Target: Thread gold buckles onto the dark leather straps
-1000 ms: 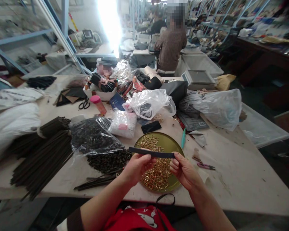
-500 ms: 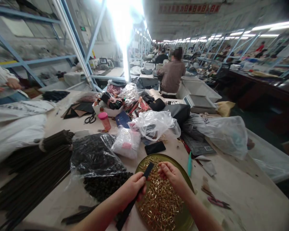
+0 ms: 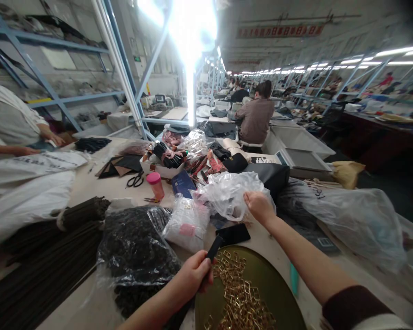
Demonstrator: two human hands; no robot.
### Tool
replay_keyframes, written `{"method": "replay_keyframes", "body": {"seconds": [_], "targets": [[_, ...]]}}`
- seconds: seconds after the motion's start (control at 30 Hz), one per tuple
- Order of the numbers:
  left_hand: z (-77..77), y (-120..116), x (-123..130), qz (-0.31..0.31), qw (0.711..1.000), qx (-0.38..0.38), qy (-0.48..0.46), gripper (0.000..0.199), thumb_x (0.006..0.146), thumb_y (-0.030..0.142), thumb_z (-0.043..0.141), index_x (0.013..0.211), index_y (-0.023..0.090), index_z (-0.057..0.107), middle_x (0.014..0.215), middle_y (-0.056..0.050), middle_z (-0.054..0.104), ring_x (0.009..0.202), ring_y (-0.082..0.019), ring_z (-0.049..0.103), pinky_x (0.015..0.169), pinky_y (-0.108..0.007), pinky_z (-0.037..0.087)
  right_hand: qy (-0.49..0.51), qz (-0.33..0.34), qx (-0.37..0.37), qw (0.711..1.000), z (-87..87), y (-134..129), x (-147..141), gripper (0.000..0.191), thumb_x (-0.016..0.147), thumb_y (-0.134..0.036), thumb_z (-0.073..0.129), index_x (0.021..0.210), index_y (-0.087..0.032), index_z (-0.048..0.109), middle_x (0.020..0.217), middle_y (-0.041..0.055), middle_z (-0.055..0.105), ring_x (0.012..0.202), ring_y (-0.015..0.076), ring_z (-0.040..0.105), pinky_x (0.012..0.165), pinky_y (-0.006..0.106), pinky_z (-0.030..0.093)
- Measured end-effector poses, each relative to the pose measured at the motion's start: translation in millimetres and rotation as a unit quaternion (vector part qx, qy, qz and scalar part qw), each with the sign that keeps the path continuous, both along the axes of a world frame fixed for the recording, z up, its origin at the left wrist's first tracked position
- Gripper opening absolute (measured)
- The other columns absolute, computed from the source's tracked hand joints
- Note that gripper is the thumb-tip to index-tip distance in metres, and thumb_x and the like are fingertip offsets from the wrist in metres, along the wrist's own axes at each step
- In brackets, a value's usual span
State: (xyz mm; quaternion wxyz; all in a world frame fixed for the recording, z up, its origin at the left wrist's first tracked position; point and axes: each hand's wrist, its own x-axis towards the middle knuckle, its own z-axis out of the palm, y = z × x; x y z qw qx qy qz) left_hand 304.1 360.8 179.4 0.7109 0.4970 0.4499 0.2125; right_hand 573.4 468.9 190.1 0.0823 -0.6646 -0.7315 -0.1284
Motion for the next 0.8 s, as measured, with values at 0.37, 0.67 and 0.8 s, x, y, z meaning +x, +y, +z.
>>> {"method": "replay_keyframes", "body": {"seconds": [0.37,0.67,0.8], "targets": [[-5.6,58.1,31.8,0.028,0.999,0.041,-0.001,0.031,0.077,0.043,0.044,0.086,0.014,0.048,0.076,-0.005,0.063,0.044,-0.007,0.049,0.038,-0.017,0.03,0.147,-0.051,-0.018,0.988,17.7,38.9,17.4,0.035,0.081,-0.011,0.039,0.113,-0.007,0.053,0.119,0.0263,0.051,0.101,0.0347,0.049,0.082,0.047,0.034],[-10.2,116.9,60.6,-0.12,0.913,0.381,0.085,0.013,0.072,0.017,0.057,0.083,0.021,0.063,0.136,-0.005,0.04,0.105,-0.026,0.051,0.086,-0.036,0.04,0.456,-0.066,-0.204,0.864,42.2,48.0,28.5,0.026,0.079,-0.026,0.042,0.057,-0.016,0.051,0.05,0.0004,0.054,0.041,0.0102,0.047,0.047,0.023,0.04],[-17.2,167.1,99.0,-0.087,0.928,0.355,0.072,0.013,0.069,0.008,0.06,0.078,0.017,0.064,0.123,-0.011,0.052,0.109,-0.031,0.048,0.088,-0.042,0.039,0.563,-0.049,-0.221,0.795,52.9,48.0,18.5,0.025,0.08,-0.026,0.036,0.065,-0.016,0.052,0.055,0.002,0.055,0.046,0.0121,0.052,0.047,0.024,0.044]]}}
